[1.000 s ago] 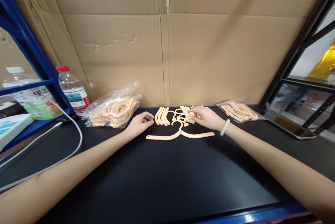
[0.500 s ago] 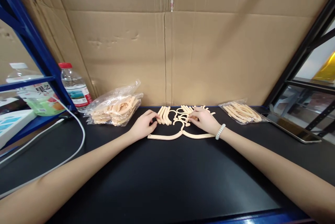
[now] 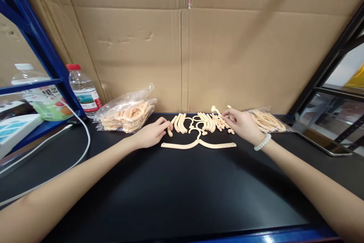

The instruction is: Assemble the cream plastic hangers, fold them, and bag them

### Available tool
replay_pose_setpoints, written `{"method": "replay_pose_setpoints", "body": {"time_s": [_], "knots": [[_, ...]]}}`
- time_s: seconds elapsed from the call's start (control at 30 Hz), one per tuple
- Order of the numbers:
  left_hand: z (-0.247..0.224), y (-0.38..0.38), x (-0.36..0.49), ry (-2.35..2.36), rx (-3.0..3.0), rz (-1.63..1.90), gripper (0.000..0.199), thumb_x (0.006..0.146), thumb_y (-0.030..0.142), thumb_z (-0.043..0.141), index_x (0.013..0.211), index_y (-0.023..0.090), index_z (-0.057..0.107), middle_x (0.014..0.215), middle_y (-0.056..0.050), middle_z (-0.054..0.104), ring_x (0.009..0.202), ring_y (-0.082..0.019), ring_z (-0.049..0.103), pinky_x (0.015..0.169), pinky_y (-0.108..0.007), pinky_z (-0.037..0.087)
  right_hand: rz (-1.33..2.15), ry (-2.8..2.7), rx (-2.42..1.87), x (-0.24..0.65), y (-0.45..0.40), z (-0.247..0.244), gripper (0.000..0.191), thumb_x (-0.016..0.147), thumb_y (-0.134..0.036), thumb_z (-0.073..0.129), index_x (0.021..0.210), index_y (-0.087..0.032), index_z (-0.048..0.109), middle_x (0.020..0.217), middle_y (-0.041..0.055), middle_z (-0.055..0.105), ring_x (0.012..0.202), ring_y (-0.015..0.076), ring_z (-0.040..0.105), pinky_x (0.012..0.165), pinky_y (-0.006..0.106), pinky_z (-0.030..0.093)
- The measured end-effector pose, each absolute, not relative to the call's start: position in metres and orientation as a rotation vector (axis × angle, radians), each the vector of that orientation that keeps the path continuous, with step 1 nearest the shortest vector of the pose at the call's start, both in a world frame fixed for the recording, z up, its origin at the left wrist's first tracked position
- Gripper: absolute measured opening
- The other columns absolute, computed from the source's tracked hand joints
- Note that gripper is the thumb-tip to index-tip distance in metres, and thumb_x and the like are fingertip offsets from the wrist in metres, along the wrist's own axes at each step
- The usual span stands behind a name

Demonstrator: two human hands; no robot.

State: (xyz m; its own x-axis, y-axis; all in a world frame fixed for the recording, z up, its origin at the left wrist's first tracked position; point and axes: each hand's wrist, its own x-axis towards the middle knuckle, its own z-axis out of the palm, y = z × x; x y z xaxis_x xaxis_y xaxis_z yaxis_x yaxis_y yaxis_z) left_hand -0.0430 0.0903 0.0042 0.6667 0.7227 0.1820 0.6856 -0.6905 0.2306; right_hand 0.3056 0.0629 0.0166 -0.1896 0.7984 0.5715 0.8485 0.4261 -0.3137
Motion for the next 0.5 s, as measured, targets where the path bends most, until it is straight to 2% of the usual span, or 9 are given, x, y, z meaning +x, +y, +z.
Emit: {"method": "replay_pose_setpoints", "body": {"time_s": [0.13, 0.3, 0.43, 0.5], "knots": [[0.0074, 0.0888, -0.0441, 1.129, 2.723, 0.325, 0.025, 0.091, 0.016, 0.036, 0.105, 0.023, 0.054, 0.108, -0.004, 0.046, 0.088, -0.018, 0.058, 0.087, -0.035, 0.045, -0.058, -1.993, -1.417, 0.3079, 0.0561, 0.0224, 0.014, 0.09, -0.032, 0.047, 0.088, -0.02, 0.052, 0.049, -0.0047, 0.047, 0.045, 0.0158, 0.045, 0.053, 0.028, 0.029], [0.0078, 0.0879, -0.0436, 1.125, 2.706, 0.315, 0.023, 0.093, 0.021, 0.037, 0.105, 0.024, 0.057, 0.101, -0.003, 0.046, 0.082, -0.017, 0.057, 0.083, -0.035, 0.046, 0.142, -2.014, -1.427, 0.3063, 0.0551, 0.0207, 0.008, 0.093, -0.028, 0.043, 0.092, -0.021, 0.046, 0.042, -0.0072, 0.048, 0.038, 0.016, 0.05, 0.051, 0.027, 0.035], [0.0056, 0.0869, -0.0446, 1.135, 2.677, 0.408, 0.019, 0.093, 0.023, 0.039, 0.098, 0.023, 0.057, 0.097, -0.003, 0.047, 0.078, -0.016, 0.057, 0.08, -0.034, 0.048, 0.341, -1.96, -1.358, 0.303, 0.0553, 0.0184, 0.009, 0.093, -0.03, 0.042, 0.091, -0.022, 0.044, 0.063, -0.0007, 0.063, 0.05, 0.0155, 0.061, 0.053, 0.028, 0.045], [0.0047, 0.0868, -0.0457, 1.143, 2.66, 0.517, 0.019, 0.094, 0.022, 0.036, 0.098, 0.022, 0.055, 0.106, -0.005, 0.048, 0.083, -0.017, 0.058, 0.082, -0.035, 0.049, 0.462, -1.904, -1.316, 0.3007, 0.0547, 0.0183, 0.014, 0.092, -0.036, 0.044, 0.091, -0.022, 0.044, 0.076, 0.0037, 0.068, 0.062, 0.0174, 0.067, 0.053, 0.027, 0.049]]}}
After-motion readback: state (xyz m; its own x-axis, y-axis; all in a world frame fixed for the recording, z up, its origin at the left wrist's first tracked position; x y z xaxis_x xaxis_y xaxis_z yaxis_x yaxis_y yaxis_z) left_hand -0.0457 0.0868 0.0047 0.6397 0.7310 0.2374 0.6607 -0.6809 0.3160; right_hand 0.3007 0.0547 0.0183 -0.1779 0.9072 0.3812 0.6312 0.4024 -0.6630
